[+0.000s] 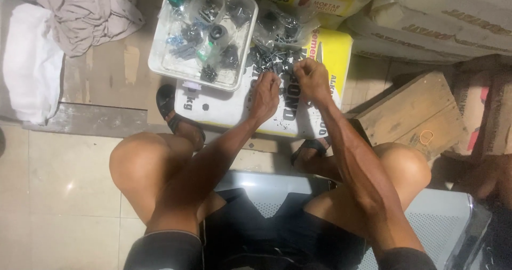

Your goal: The person sits on a low stool and repeatedly picks small metal fasteners from a pile on a white box, separating them by hand into a clear plastic container. The hands work continuously, handling individual pieces and placing them into the container.

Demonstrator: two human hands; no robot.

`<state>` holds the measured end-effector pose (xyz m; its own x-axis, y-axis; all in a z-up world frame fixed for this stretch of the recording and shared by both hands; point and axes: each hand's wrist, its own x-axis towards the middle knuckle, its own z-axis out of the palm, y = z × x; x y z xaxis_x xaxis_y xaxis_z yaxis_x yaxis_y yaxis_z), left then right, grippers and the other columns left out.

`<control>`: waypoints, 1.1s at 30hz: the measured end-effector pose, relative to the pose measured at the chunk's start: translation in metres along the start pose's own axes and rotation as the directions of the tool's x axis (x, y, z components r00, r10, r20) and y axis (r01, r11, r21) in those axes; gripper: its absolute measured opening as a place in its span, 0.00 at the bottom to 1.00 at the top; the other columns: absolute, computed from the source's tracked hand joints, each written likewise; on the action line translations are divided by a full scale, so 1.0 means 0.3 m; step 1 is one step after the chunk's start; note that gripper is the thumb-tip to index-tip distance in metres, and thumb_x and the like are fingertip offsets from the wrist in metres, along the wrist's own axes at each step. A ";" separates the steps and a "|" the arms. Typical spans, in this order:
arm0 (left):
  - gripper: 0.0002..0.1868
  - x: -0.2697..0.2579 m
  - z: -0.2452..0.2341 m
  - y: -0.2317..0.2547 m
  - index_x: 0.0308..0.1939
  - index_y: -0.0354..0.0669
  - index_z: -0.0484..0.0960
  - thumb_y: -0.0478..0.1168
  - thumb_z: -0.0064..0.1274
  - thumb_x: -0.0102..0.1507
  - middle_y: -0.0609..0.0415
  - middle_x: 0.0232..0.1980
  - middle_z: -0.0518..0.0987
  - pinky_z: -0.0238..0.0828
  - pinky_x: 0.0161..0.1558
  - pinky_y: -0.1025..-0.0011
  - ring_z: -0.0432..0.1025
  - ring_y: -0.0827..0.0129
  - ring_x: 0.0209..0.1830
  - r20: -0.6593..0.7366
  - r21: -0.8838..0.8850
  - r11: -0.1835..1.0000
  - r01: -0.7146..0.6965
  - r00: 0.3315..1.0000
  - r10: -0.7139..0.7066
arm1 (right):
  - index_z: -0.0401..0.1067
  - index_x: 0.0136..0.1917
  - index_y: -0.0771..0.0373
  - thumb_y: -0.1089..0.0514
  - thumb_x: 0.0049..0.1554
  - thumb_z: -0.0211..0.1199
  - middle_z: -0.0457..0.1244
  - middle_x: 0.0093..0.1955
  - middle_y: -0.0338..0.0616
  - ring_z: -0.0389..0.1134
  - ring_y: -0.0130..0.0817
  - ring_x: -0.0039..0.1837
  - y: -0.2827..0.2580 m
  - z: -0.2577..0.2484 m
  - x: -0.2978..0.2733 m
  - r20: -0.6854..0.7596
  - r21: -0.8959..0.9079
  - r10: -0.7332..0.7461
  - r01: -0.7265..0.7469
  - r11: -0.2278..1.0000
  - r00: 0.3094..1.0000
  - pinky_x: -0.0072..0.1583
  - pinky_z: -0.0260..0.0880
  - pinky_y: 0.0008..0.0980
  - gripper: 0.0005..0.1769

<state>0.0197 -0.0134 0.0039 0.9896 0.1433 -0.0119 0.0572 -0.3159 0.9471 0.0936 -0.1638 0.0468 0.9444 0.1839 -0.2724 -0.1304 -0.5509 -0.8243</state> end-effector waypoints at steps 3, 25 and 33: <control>0.07 0.022 0.003 0.050 0.41 0.43 0.72 0.33 0.37 0.71 0.51 0.38 0.70 0.70 0.47 0.58 0.73 0.55 0.41 0.024 -0.093 0.994 -0.065 0.997 0.068 | 0.74 0.53 0.58 0.59 0.62 0.60 0.63 0.44 0.40 0.68 0.31 0.46 -0.146 -0.058 -0.048 0.116 0.406 0.184 -0.216 0.888 0.976 0.50 0.71 0.35 0.06; 0.10 0.067 -0.109 0.186 0.52 0.37 0.82 0.30 0.47 0.70 0.42 0.47 0.80 0.80 0.47 0.65 0.81 0.54 0.46 0.090 -0.008 0.906 -0.423 0.902 0.422 | 0.73 0.48 0.64 0.65 0.62 0.55 0.61 0.36 0.39 0.60 0.21 0.32 -0.185 -0.094 -0.070 0.241 0.420 0.162 -0.253 0.871 0.957 0.34 0.64 0.21 0.06; 0.08 0.109 -0.053 0.051 0.50 0.41 0.83 0.35 0.50 0.70 0.50 0.41 0.81 0.82 0.40 0.68 0.83 0.57 0.41 0.102 0.082 0.905 -0.418 0.907 0.410 | 0.71 0.49 0.57 0.63 0.62 0.51 0.58 0.36 0.36 0.63 0.24 0.34 -0.159 -0.086 -0.068 0.209 0.445 0.207 -0.282 0.850 0.956 0.36 0.65 0.23 0.07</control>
<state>0.0509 0.0014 0.0232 0.9340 -0.0952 0.3444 -0.3512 -0.4229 0.8354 0.0883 -0.1622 0.1046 0.8124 0.2320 -0.5350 -0.5111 -0.1584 -0.8448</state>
